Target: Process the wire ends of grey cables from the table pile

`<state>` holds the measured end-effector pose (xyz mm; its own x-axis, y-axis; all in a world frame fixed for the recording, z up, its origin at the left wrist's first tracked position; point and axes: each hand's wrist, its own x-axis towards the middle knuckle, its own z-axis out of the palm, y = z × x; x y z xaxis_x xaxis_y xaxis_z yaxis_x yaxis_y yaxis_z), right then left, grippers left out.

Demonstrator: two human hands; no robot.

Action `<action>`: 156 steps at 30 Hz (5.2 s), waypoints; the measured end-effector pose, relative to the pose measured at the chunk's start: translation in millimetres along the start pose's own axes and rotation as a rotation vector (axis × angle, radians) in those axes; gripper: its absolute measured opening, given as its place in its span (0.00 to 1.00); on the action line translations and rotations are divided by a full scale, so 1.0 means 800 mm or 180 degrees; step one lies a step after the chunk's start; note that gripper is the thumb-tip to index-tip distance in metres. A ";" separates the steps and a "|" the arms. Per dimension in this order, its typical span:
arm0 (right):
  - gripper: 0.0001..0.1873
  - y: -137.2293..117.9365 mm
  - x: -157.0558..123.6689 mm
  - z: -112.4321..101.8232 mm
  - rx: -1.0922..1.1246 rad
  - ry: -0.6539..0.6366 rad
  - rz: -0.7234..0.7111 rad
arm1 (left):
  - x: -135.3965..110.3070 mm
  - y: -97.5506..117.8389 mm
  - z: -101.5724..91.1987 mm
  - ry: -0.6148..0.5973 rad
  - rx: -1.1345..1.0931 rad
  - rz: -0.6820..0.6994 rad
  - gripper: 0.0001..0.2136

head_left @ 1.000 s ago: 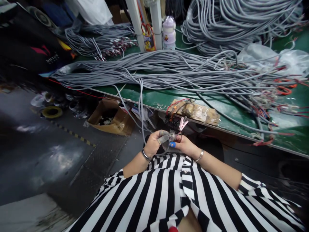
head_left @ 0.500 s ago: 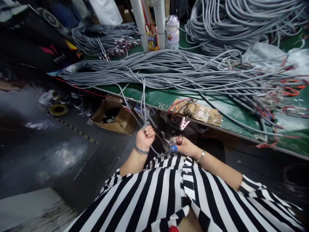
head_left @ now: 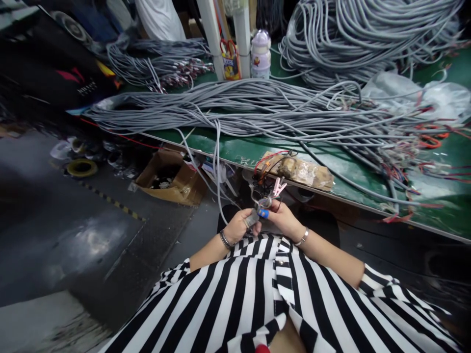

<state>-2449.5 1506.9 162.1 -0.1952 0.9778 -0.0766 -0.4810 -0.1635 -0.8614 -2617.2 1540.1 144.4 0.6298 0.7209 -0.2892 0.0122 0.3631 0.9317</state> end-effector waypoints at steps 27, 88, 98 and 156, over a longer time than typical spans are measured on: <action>0.10 0.002 0.000 -0.003 -0.3945 -0.0207 -0.2712 | -0.004 0.000 0.020 0.1055 -0.0425 0.0261 0.17; 0.10 -0.045 -0.020 -0.001 -0.3066 -0.1120 -0.1764 | -0.035 0.027 -0.029 -0.0948 -0.0345 -0.0266 0.23; 0.25 -0.024 -0.029 -0.081 -0.0298 0.0490 0.0195 | -0.010 0.070 -0.018 -0.1027 0.0570 0.0020 0.25; 0.25 -0.002 -0.003 -0.050 0.0812 0.0522 0.0677 | -0.018 0.038 -0.001 -0.0018 0.0888 0.0466 0.20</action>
<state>-2414.4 1510.1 143.8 -0.1839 0.9231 -0.3377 -0.6460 -0.3725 -0.6663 -2626.4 1541.0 176.7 0.6450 0.7499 -0.1471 0.1332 0.0793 0.9879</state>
